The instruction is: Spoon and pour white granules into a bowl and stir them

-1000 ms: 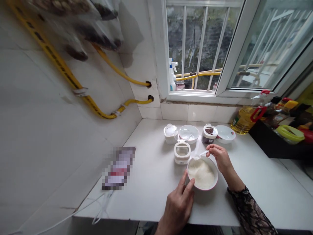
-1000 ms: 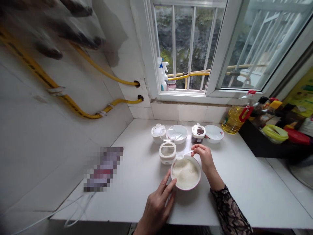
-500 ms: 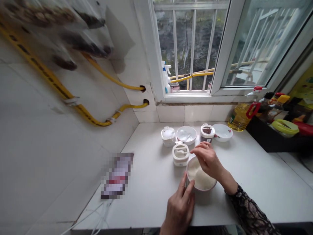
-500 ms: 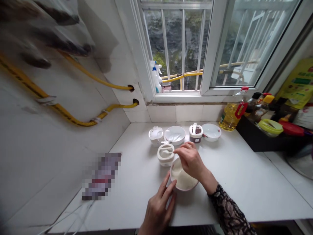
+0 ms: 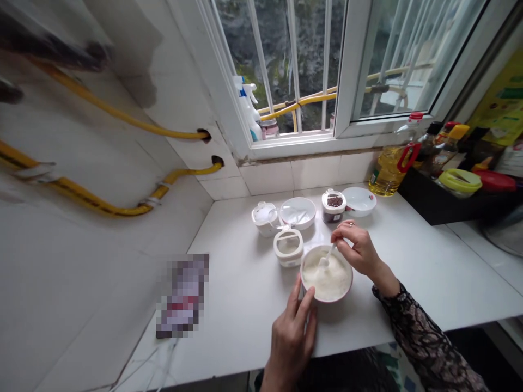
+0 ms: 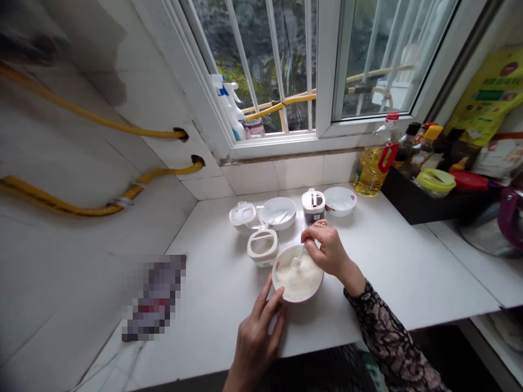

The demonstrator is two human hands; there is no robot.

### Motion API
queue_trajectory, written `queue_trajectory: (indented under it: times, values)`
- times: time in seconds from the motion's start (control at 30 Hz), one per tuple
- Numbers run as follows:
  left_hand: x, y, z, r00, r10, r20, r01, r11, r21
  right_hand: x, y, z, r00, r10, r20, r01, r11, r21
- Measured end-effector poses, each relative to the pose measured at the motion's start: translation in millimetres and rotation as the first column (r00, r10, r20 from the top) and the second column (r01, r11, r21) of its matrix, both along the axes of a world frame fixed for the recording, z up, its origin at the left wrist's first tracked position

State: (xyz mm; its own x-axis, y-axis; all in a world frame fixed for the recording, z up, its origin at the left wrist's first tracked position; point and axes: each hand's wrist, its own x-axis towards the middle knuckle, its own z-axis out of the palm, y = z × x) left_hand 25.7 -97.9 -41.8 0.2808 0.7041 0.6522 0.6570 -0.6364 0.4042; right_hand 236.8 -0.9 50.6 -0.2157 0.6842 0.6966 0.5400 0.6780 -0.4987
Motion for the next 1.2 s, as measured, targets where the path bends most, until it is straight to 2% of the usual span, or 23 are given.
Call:
queue_trajectory:
  times: [0.13, 0.27, 0.4, 0.47, 0.57, 0.77, 1.2]
  values:
    - [0.6, -0.3, 1.8, 1.000, 0.000, -0.001, 0.000, 1.000, 0.006, -7.1, -1.3, -3.7, 0.997, 0.059, 0.042, -0.055, 0.995, -0.084]
    - [1.2, -0.8, 2.8, 1.000, 0.005, -0.004, -0.005, 1.000, -0.006, -11.2, -0.6, -7.3, 0.996, 0.003, -0.084, -0.024, 0.966, -0.256]
    - [1.0, -0.9, 3.0, 1.000, 0.005, -0.009, -0.005, 1.000, 0.001, -8.9, 4.7, -9.2, 0.939, -0.127, -0.319, -0.063, 0.849, -0.524]
    - [0.7, -0.9, 3.0, 1.000, 0.003, -0.010, -0.003, 1.000, 0.000, -6.9, 7.9, -9.7, 0.889, -0.183, -0.419, -0.118, 0.793, -0.598]
    - [0.5, -0.8, 2.9, 1.000, -0.001, -0.005, 0.001, 1.000, -0.004, -5.1, 11.5, -10.3, 0.840, -0.230, -0.492, -0.168, 0.752, -0.638]
    - [1.0, -0.1, 2.0, 1.000, -0.002, 0.004, 0.002, 1.000, -0.002, -5.7, 13.3, -11.5, 0.815, -0.254, -0.520, -0.199, 0.721, -0.664]
    - [0.2, -1.8, -0.1, 1.000, 0.004, 0.002, -0.004, 1.000, 0.004, -9.6, 15.4, -11.9, 0.752, -0.312, -0.580, -0.226, 0.705, -0.672]
